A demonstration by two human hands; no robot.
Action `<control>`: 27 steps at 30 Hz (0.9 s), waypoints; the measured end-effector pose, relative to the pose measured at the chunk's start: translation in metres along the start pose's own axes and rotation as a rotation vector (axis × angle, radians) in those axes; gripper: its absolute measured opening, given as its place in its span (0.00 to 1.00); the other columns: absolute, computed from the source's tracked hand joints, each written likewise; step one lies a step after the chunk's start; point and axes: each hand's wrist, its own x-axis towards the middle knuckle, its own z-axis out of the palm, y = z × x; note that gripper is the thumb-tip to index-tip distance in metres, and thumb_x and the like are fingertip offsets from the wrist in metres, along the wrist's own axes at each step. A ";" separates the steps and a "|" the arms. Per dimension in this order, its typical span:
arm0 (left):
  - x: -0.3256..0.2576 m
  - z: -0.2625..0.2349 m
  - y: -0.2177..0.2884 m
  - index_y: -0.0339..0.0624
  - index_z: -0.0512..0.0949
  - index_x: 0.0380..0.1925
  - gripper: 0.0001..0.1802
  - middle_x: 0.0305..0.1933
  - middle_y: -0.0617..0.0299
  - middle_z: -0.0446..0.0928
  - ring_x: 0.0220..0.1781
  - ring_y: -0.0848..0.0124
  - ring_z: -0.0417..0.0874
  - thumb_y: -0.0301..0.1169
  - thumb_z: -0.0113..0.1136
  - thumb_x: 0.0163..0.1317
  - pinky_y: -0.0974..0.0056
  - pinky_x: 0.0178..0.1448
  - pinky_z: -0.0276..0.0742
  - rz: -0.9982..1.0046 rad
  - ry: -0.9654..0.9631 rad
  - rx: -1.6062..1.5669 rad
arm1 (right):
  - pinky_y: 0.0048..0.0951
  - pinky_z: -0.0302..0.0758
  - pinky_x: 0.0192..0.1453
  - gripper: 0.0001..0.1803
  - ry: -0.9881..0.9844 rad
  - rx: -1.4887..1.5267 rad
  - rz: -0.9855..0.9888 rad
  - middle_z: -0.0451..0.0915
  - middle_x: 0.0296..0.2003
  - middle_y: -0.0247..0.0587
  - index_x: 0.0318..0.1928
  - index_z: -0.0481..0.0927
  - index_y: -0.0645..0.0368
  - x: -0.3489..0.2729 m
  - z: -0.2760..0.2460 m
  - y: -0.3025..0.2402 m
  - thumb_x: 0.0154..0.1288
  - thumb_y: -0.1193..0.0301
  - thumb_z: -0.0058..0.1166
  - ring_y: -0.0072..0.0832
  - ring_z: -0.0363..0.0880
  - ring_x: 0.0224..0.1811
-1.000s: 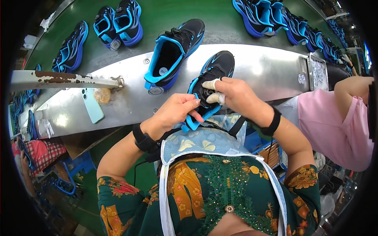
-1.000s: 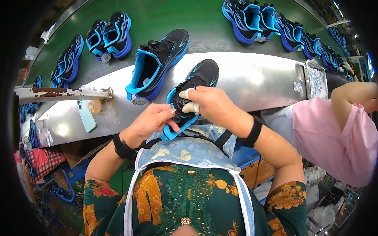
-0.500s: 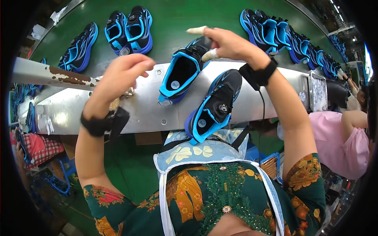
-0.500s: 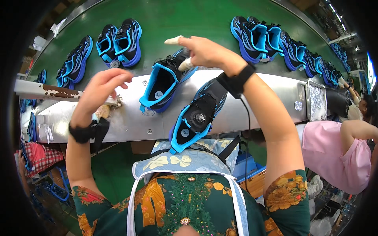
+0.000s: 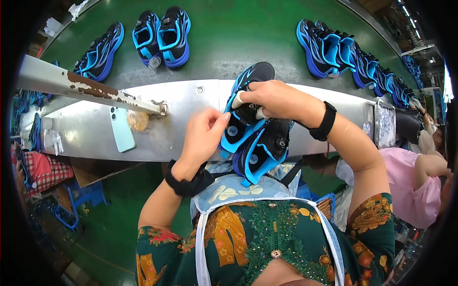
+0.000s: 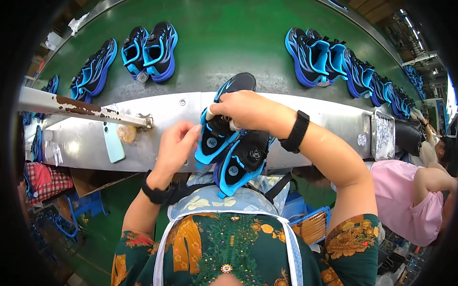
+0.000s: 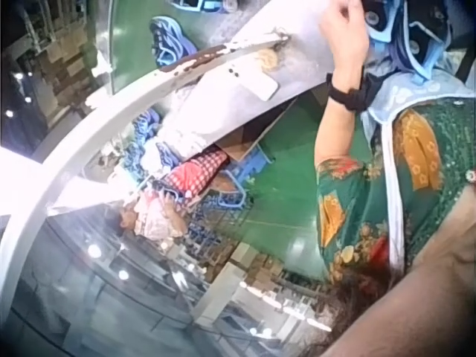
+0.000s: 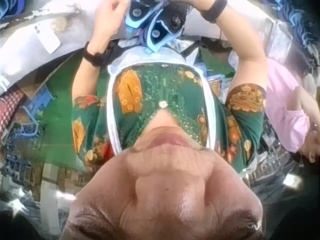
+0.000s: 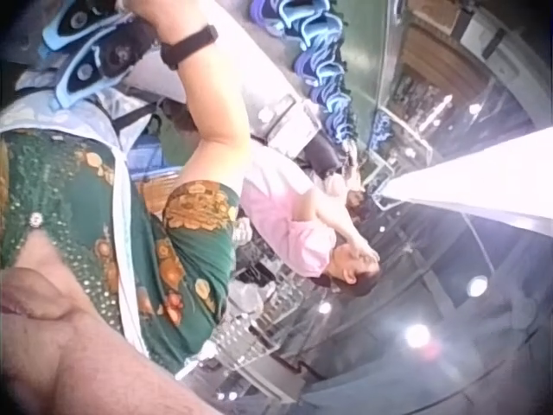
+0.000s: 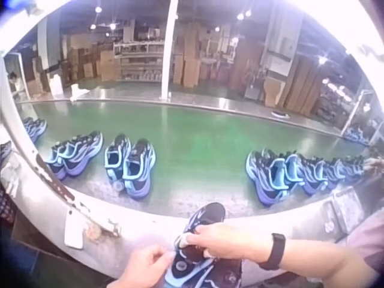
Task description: Assembling and checking components of athletic shoes on a factory production line.
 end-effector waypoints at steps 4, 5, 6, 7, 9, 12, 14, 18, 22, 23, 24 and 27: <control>0.009 -0.004 0.037 0.35 0.77 0.41 0.16 0.27 0.59 0.81 0.18 0.83 0.72 0.39 0.53 0.70 0.77 0.16 0.57 -0.378 -0.375 -0.415 | 0.40 0.76 0.48 0.35 0.087 0.326 0.039 0.78 0.38 0.51 0.62 0.74 0.49 -0.013 0.000 0.008 0.50 0.77 0.64 0.47 0.79 0.40; 0.007 -0.003 0.034 0.35 0.77 0.41 0.16 0.27 0.59 0.81 0.18 0.83 0.72 0.39 0.53 0.70 0.77 0.16 0.57 -0.354 -0.378 -0.408 | 0.40 0.76 0.48 0.35 0.102 0.305 0.039 0.78 0.38 0.51 0.62 0.74 0.49 -0.016 0.011 0.013 0.50 0.77 0.64 0.47 0.79 0.40; 0.008 0.001 0.019 0.37 0.77 0.41 0.14 0.26 0.59 0.82 0.16 0.83 0.68 0.38 0.52 0.70 0.77 0.16 0.55 -0.330 -0.393 -0.464 | 0.40 0.76 0.49 0.34 0.193 0.397 -0.039 0.78 0.36 0.51 0.62 0.74 0.51 -0.017 0.025 0.023 0.51 0.76 0.65 0.47 0.80 0.41; 0.009 0.002 0.009 0.38 0.78 0.41 0.12 0.26 0.58 0.82 0.14 0.84 0.65 0.36 0.52 0.70 0.76 0.16 0.54 -0.295 -0.403 -0.513 | 0.41 0.76 0.51 0.34 0.287 0.477 -0.133 0.79 0.34 0.51 0.62 0.74 0.54 -0.016 0.032 0.027 0.51 0.75 0.67 0.47 0.80 0.41; 0.004 0.025 -0.005 0.40 0.78 0.41 0.10 0.26 0.57 0.83 0.12 0.84 0.61 0.34 0.50 0.70 0.77 0.16 0.53 -0.254 -0.218 -0.478 | 0.41 0.74 0.49 0.26 0.494 0.133 -0.052 0.78 0.28 0.46 0.54 0.77 0.59 -0.020 0.052 0.009 0.52 0.72 0.66 0.45 0.80 0.38; 0.003 0.026 0.002 0.40 0.78 0.43 0.11 0.28 0.57 0.84 0.13 0.86 0.61 0.33 0.48 0.70 0.77 0.17 0.54 -0.318 -0.239 -0.401 | 0.37 0.72 0.44 0.14 0.550 -0.170 0.041 0.77 0.25 0.41 0.41 0.78 0.57 -0.022 0.061 -0.003 0.55 0.65 0.63 0.41 0.78 0.31; 0.002 0.026 0.001 0.39 0.79 0.43 0.13 0.30 0.59 0.84 0.17 0.84 0.66 0.33 0.45 0.72 0.75 0.21 0.61 -0.230 -0.253 -0.234 | 0.40 0.72 0.43 0.17 0.449 -0.149 0.098 0.78 0.25 0.40 0.40 0.78 0.58 -0.026 0.050 -0.008 0.55 0.60 0.63 0.42 0.79 0.33; -0.030 0.028 0.006 0.38 0.79 0.34 0.11 0.28 0.54 0.79 0.33 0.54 0.77 0.34 0.63 0.55 0.53 0.38 0.74 0.711 -0.095 0.722 | 0.41 0.74 0.48 0.23 0.353 0.266 0.229 0.77 0.38 0.56 0.57 0.78 0.45 -0.054 0.033 -0.004 0.62 0.55 0.60 0.51 0.78 0.43; -0.057 0.031 0.006 0.38 0.78 0.31 0.16 0.31 0.48 0.80 0.37 0.47 0.79 0.41 0.64 0.57 0.50 0.41 0.76 0.409 -0.355 0.800 | 0.42 0.74 0.46 0.23 0.176 0.218 0.259 0.75 0.36 0.53 0.59 0.77 0.41 -0.105 0.040 -0.025 0.64 0.55 0.59 0.49 0.77 0.42; -0.056 0.026 0.015 0.37 0.79 0.32 0.17 0.34 0.47 0.81 0.38 0.46 0.80 0.43 0.63 0.59 0.51 0.42 0.77 0.363 -0.443 0.805 | 0.42 0.73 0.46 0.23 0.123 0.240 0.240 0.74 0.36 0.52 0.59 0.77 0.41 -0.115 0.047 -0.033 0.64 0.55 0.58 0.49 0.77 0.41; -0.051 0.018 0.027 0.36 0.80 0.35 0.19 0.35 0.46 0.81 0.39 0.48 0.81 0.44 0.62 0.61 0.53 0.43 0.78 0.274 -0.550 0.668 | 0.43 0.73 0.45 0.24 0.168 0.244 0.243 0.74 0.36 0.52 0.60 0.76 0.40 -0.122 0.058 -0.039 0.64 0.55 0.58 0.49 0.77 0.40; -0.025 -0.001 0.043 0.38 0.82 0.42 0.14 0.37 0.53 0.83 0.37 0.64 0.85 0.37 0.54 0.69 0.63 0.44 0.78 0.210 -0.499 -0.034 | 0.40 0.74 0.45 0.22 0.363 0.437 0.289 0.74 0.32 0.50 0.56 0.79 0.45 -0.134 0.069 -0.043 0.61 0.59 0.62 0.47 0.77 0.39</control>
